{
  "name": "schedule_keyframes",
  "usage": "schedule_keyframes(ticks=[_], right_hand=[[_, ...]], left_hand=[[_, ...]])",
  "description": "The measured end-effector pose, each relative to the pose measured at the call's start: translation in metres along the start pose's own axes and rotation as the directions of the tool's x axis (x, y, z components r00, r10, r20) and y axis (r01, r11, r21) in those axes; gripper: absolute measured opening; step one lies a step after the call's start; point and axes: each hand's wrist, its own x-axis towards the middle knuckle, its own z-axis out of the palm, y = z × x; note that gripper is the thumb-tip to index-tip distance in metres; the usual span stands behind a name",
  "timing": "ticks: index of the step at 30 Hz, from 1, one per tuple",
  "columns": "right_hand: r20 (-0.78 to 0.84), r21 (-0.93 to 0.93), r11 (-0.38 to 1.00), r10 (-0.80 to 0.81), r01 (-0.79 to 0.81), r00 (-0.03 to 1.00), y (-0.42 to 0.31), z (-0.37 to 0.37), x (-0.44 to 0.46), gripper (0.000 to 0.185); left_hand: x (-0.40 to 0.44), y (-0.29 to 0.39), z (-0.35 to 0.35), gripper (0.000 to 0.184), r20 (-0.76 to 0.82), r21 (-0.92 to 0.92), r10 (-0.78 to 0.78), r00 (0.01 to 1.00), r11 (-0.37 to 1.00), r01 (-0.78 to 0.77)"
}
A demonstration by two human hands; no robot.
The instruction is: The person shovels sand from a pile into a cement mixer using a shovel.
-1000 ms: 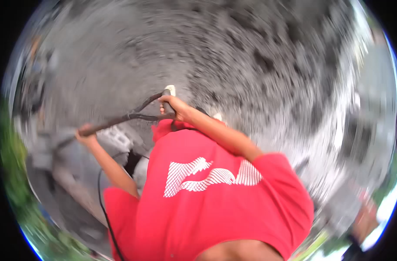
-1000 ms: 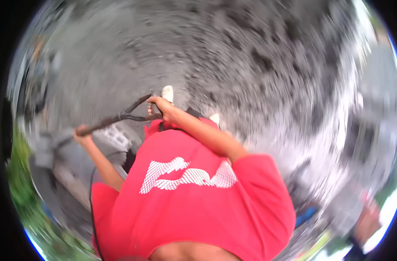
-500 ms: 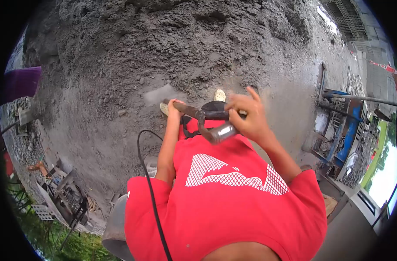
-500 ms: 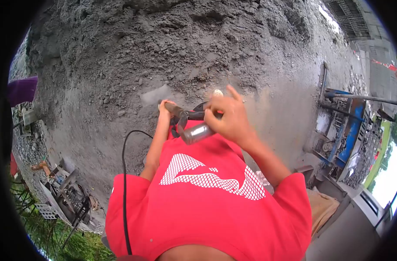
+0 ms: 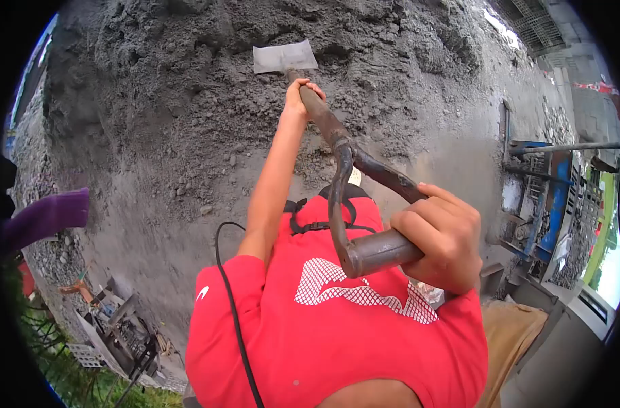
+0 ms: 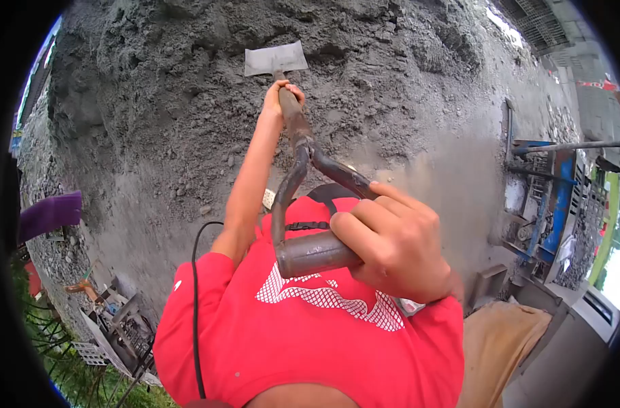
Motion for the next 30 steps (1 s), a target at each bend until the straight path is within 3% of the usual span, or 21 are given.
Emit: schedule_keyframes(ticks=[1,2,3,4,7,8,9,11,12,13,15,16,18,21,23,24,25,26,29,30], right_hand=[[-0.013,-0.022,1.000,-0.005,0.005,1.000,0.003,-0.001,0.012,0.017],[-0.079,-0.014,0.999,-0.047,0.047,0.996,0.013,0.011,0.036,0.016],[-0.146,-0.011,0.996,-0.084,0.083,0.986,0.025,0.030,0.057,0.016],[-0.142,-0.016,0.993,-0.116,0.115,0.983,0.040,0.054,0.078,0.016],[-0.135,-0.097,0.969,-0.241,0.229,0.961,0.122,0.166,0.167,0.010],[-0.054,-0.078,0.977,-0.201,0.196,0.978,0.164,0.220,0.202,0.009],[-0.024,-0.050,0.963,-0.267,0.266,0.963,0.162,0.254,0.211,0.009],[0.079,-0.021,0.968,-0.247,0.250,0.966,0.123,0.283,0.224,0.008],[0.101,0.026,0.977,-0.213,0.212,0.972,0.104,0.289,0.228,0.010],[0.112,0.043,0.980,-0.200,0.196,0.973,0.095,0.297,0.229,0.010],[0.125,0.071,0.982,-0.183,0.175,0.975,0.081,0.314,0.231,0.010],[0.151,0.112,0.980,-0.180,0.164,0.972,0.074,0.325,0.230,0.019],[0.183,0.144,0.978,-0.179,0.154,0.967,0.062,0.345,0.216,0.019],[0.306,0.133,0.986,-0.134,0.097,0.943,0.063,0.370,0.174,0.022],[0.386,0.106,0.994,-0.069,0.030,0.920,0.072,0.379,0.137,0.022],[0.409,0.100,0.995,-0.040,-0.002,0.912,0.077,0.376,0.119,0.021],[0.437,0.088,0.996,-0.045,0.007,0.898,0.081,0.366,0.105,0.020],[0.471,0.077,0.997,-0.046,0.011,0.881,0.080,0.351,0.088,0.019],[0.620,0.016,1.000,-0.010,0.000,0.784,0.067,0.309,0.053,0.019],[0.579,0.063,0.998,-0.015,-0.026,0.815,0.071,0.321,0.046,0.021]], left_hand=[[-0.001,0.010,0.020,0.017,0.083,0.034,0.013,0.996,0.999,-0.016],[-0.004,0.030,0.047,0.031,-0.038,0.390,0.139,0.990,0.914,-0.113],[-0.019,0.036,0.082,0.048,-0.110,0.700,0.293,0.950,0.701,-0.135],[0.010,0.085,0.062,0.075,-0.022,0.870,0.273,0.962,0.480,-0.116],[-0.053,0.095,0.097,0.067,0.062,0.860,0.705,0.706,0.321,-0.395],[-0.073,0.101,0.096,0.071,0.081,0.805,0.670,0.738,0.392,-0.445],[-0.095,0.108,0.087,0.077,0.094,0.748,0.632,0.769,0.465,-0.474],[-0.117,0.115,0.068,0.076,0.175,0.849,0.768,0.617,0.200,-0.490],[-0.141,0.113,0.070,0.074,0.060,0.758,0.817,0.574,0.336,-0.559],[-0.142,0.115,0.060,0.069,0.102,0.756,0.829,0.549,0.295,-0.585],[-0.153,0.128,0.043,0.054,0.211,0.833,0.871,0.445,0.078,-0.548],[-0.157,0.137,0.036,0.049,0.223,0.855,0.875,0.429,0.036,-0.518],[-0.168,0.139,0.001,0.040,0.210,0.907,0.883,0.420,-0.016,-0.420],[-0.162,0.132,-0.063,0.036,0.139,0.943,0.869,0.476,0.032,-0.333],[-0.146,0.109,-0.105,0.035,0.223,0.962,0.855,0.469,-0.116,-0.247],[-0.144,0.085,-0.114,0.034,0.259,0.944,0.848,0.462,-0.122,-0.305],[-0.147,0.059,-0.117,0.034,0.332,0.931,0.832,0.444,-0.215,-0.294],[-0.149,0.030,-0.120,0.030,0.370,0.902,0.861,0.348,-0.244,-0.356],[-0.156,-0.040,-0.131,0.026,0.276,0.872,0.949,0.155,-0.179,-0.456],[-0.156,-0.039,-0.129,0.025,0.243,0.894,0.957,0.160,-0.157,-0.420]])
